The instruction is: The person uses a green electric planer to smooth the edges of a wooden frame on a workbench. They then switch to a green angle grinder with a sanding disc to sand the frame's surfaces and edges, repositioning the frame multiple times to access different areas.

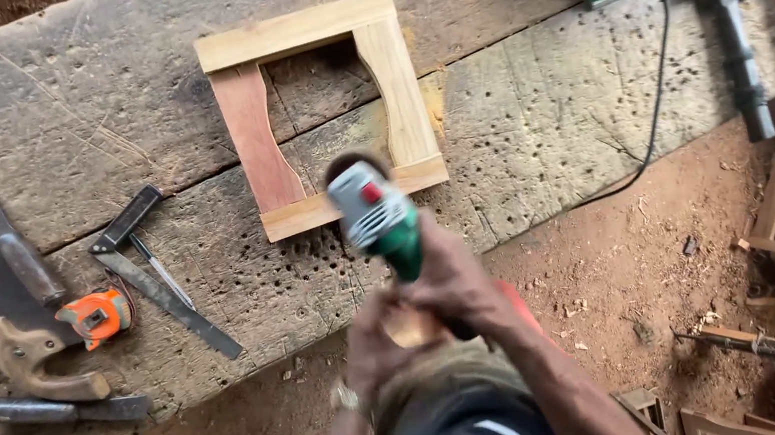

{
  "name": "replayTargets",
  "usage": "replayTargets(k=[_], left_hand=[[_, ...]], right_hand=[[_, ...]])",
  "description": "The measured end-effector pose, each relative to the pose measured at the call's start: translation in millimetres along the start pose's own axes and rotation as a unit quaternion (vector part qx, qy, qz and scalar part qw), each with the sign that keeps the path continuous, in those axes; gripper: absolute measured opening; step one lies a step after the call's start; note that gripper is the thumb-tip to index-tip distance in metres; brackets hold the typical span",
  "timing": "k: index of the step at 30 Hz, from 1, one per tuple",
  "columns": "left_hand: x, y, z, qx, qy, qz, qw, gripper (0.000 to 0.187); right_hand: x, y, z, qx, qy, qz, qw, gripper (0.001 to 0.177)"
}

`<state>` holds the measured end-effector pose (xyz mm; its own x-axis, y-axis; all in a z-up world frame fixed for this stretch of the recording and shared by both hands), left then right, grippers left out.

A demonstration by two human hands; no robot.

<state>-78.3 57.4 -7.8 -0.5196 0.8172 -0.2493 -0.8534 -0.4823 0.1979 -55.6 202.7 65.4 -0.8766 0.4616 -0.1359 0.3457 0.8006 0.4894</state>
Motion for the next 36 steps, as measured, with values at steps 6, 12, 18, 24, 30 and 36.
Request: replayTargets(k=[6, 12, 18, 24, 30, 36], left_hand=[[92.5, 44.0, 30.2, 0.351, -0.038, 0.273, 0.895, 0.079], [137.5, 48.9, 18.0, 0.474, -0.144, 0.240, 0.835, 0.088], [131.9, 50.8, 7.0, 0.503, -0.185, 0.234, 0.811, 0.081], [136.2, 49.3, 109.7, 0.537, -0.146, 0.167, 0.814, 0.080], [174.4, 119.0, 234.2, 0.420, 0.020, 0.004, 0.907, 0.054], [239.8, 176.9, 245.9, 0.555, -0.065, 0.038, 0.829, 0.045]], right_hand=[[-26.1, 106.2, 48.1, 0.012, -0.060, 0.139, 0.988, 0.071], [-50.6, 181.5, 91.2, 0.061, -0.064, 0.254, 0.963, 0.073], [-74.2, 226.4, 82.3, 0.081, -0.027, 0.336, 0.938, 0.078], [-77.6, 247.1, 103.9, 0.133, -0.041, 0.365, 0.921, 0.070], [-72.3, 253.9, 115.6, 0.132, -0.046, 0.375, 0.917, 0.068], [-69.3, 238.5, 118.0, 0.146, -0.031, 0.368, 0.918, 0.061]])
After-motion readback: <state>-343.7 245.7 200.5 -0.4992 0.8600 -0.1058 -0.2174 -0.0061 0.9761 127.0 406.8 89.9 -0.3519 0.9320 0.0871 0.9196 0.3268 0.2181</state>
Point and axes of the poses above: each hand's wrist, its own x-axis towards the middle knuckle, its own y-axis out of the back of the hand, z = x × y, the point moved 9 cm from there along x, towards the middle knuckle, and after that the axes turned 10 degrees about y, right-handed, at the moved point
